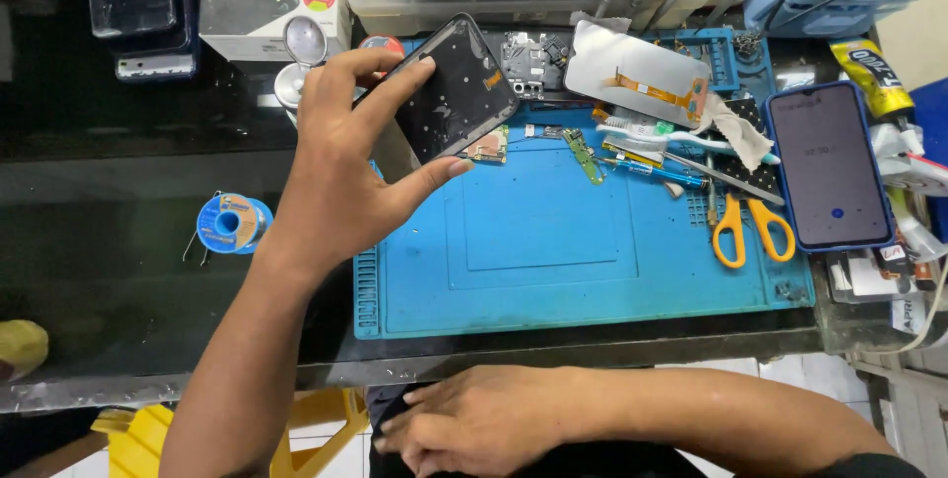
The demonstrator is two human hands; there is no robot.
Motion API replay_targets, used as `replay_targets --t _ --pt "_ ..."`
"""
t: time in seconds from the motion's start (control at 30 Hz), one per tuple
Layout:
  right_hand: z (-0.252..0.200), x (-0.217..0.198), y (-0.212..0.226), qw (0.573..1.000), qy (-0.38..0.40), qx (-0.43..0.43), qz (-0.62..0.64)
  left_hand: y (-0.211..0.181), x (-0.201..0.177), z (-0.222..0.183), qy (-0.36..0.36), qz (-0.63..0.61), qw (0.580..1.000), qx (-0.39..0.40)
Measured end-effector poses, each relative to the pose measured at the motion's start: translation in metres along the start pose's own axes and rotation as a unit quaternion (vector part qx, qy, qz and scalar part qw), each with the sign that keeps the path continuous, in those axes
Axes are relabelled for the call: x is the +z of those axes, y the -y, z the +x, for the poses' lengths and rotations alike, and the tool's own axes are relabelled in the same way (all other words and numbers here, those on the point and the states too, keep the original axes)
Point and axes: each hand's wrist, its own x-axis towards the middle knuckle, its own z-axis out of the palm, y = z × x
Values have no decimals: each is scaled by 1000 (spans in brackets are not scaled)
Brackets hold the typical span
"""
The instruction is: Cleaning a replacement mobile phone screen and preparing the phone frame for installation
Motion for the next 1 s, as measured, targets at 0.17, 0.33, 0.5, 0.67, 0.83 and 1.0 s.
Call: replay_targets --t 0.17,0.33,0.5,0.67,0.83,1.0 --pt "4 -42 -54 916 -238 121 -299 -5 -6 -4 -6 -10 1000 -4" --pt "7 11 -34 976 -56 -18 -209 -3 -5 1 -12 -9 1000 8" --pt "22 -56 -64 884 -257 157 -357 -5 -13 -1 -20 -10 1000 9" --pt "23 -17 -14 989 32 28 -144 -6 -16 4 -26 -11 1000 14" --pt "23 -34 -28 940 -92 103 -313 -5 -19 -2 -26 -4 1000 8" --pt "4 -22 29 975 113 179 72 -1 -18 1 -24 -2 1000 17"
